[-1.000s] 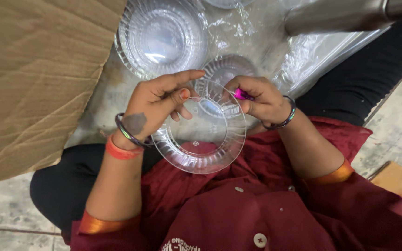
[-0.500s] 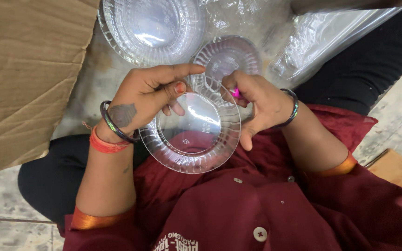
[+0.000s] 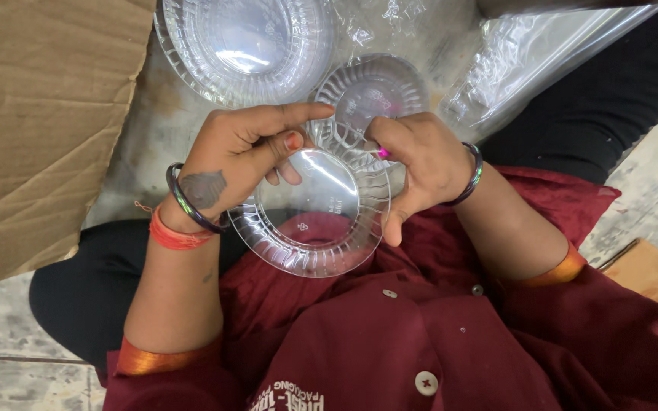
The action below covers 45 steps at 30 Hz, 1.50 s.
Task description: The person sits on the floor and uses a pink marker to draw circles on clear plastic plates. They pick up plates from a cardboard box, mark them, and place them on the floor.
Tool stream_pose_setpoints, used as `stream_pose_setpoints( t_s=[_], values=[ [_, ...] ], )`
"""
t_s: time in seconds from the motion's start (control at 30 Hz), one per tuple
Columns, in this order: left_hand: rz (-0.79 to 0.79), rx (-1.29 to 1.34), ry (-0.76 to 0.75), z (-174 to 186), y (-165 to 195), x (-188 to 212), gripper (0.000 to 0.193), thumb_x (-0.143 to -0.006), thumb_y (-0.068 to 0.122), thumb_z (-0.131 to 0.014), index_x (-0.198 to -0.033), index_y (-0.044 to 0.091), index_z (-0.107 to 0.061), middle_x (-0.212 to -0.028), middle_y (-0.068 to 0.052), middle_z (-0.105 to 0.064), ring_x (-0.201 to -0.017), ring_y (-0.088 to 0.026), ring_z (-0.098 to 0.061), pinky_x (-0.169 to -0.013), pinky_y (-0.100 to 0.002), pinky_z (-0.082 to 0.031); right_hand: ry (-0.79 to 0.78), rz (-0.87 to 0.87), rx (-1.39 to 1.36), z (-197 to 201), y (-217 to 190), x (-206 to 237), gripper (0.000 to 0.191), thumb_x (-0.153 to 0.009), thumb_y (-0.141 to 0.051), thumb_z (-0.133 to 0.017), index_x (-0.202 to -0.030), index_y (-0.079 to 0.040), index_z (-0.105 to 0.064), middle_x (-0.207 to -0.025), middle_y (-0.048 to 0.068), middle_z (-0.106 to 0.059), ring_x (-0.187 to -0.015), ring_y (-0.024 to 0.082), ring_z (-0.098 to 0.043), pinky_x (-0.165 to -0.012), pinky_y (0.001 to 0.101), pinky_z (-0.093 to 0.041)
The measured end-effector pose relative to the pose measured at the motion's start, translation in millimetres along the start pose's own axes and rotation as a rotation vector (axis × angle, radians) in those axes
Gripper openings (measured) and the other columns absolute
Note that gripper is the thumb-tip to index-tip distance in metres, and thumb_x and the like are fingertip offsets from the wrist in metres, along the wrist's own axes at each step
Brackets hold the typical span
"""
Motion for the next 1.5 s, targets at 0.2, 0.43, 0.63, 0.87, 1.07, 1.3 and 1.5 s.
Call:
stream_pose_setpoints(
  t_s=[0.2, 0.43, 0.63, 0.87, 1.07, 1.3, 1.5],
  values=[
    [0.006, -0.055, 0.017, 0.9, -2.2, -0.5, 0.032, -0.103, 0.009, -0.063, -0.134, 0.009, -0.069, -0.091, 0.001, -0.072, -0.070, -0.005, -0.066, -0.060, -0.019, -0.051, 0.019, 0.008, 0.042, 2.5, -0.8, 1.4, 0.101, -0.053, -0.087, -0.069, -0.102, -0.001, -0.052, -0.079, 0.014, -0.054, -0.068, 0.037, -0.058, -0.061, 0.0424, -0.047],
    [0.012, -0.025, 0.061, 11.9, -4.2, -0.5, 0.033, -0.104, 0.009, -0.061, -0.136, 0.006, -0.067, -0.102, -0.003, -0.077, -0.071, -0.005, -0.068, -0.060, -0.018, -0.050, 0.012, -0.020, 0.132, 2.9, 4.7, 2.8, 0.092, -0.061, -0.086, -0.065, -0.098, -0.003, -0.055, -0.073, 0.013, -0.053, -0.066, 0.039, -0.057, -0.059, 0.0441, -0.045],
    [0.007, 0.006, 0.057, 12.1, -8.2, 0.3, 0.032, -0.104, 0.010, -0.062, -0.135, 0.004, -0.068, -0.105, -0.005, -0.077, -0.072, -0.006, -0.068, -0.060, -0.019, -0.051, 0.044, 0.003, 0.111, 3.1, 3.0, 1.6, 0.094, -0.068, -0.089, -0.058, -0.102, -0.001, -0.055, -0.078, 0.014, -0.055, -0.069, 0.037, -0.058, -0.062, 0.0436, -0.046],
    [0.000, 0.062, 0.137, 19.6, -9.8, 0.8, 0.030, -0.106, 0.012, -0.062, -0.134, 0.002, -0.068, -0.105, -0.008, -0.076, -0.073, -0.007, -0.069, -0.061, -0.019, -0.052, 0.054, 0.049, 0.264, 6.7, 0.6, 5.0, 0.082, -0.083, -0.083, -0.050, -0.099, -0.003, -0.056, -0.080, 0.012, -0.058, -0.070, 0.034, -0.060, -0.062, 0.0427, -0.049],
    [0.030, 0.123, 0.183, 21.9, -12.3, 1.2, 0.032, -0.106, 0.014, -0.062, -0.135, 0.002, -0.067, -0.104, -0.007, -0.074, -0.074, -0.009, -0.071, -0.060, -0.020, -0.052, 0.025, -0.018, 0.182, 8.2, 2.3, 4.5, 0.096, -0.075, -0.086, -0.056, -0.112, 0.002, -0.053, -0.085, 0.014, -0.057, -0.074, 0.037, -0.060, -0.065, 0.0431, -0.049],
    [0.032, 0.227, 0.208, 24.2, -21.2, -0.7, 0.035, -0.105, 0.014, -0.065, -0.138, 0.002, -0.065, -0.100, -0.008, -0.074, -0.073, -0.011, -0.071, -0.060, -0.021, -0.052, 0.060, -0.062, 0.247, 9.5, 2.5, 1.7, 0.105, -0.060, -0.091, -0.064, -0.108, 0.002, -0.053, -0.078, 0.014, -0.056, -0.069, 0.038, -0.060, -0.061, 0.0436, -0.048],
    [-0.029, 0.302, 0.266, 29.7, -21.6, -1.4, 0.035, -0.106, 0.010, -0.068, -0.140, 0.000, -0.066, -0.099, -0.008, -0.072, -0.072, -0.009, -0.061, -0.061, -0.023, -0.051, 0.104, -0.029, 0.348, 10.8, 1.3, 3.5, 0.092, -0.078, -0.087, -0.056, -0.104, 0.001, -0.056, -0.077, 0.013, -0.056, -0.065, 0.034, -0.059, -0.058, 0.0427, -0.047]
  ],
)
Point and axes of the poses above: each hand's wrist, its own x-axis away from the middle knuckle, its own z-axis out of the back of the hand, y = z × x, the point moved 8 cm from there along -x, towards the middle knuckle
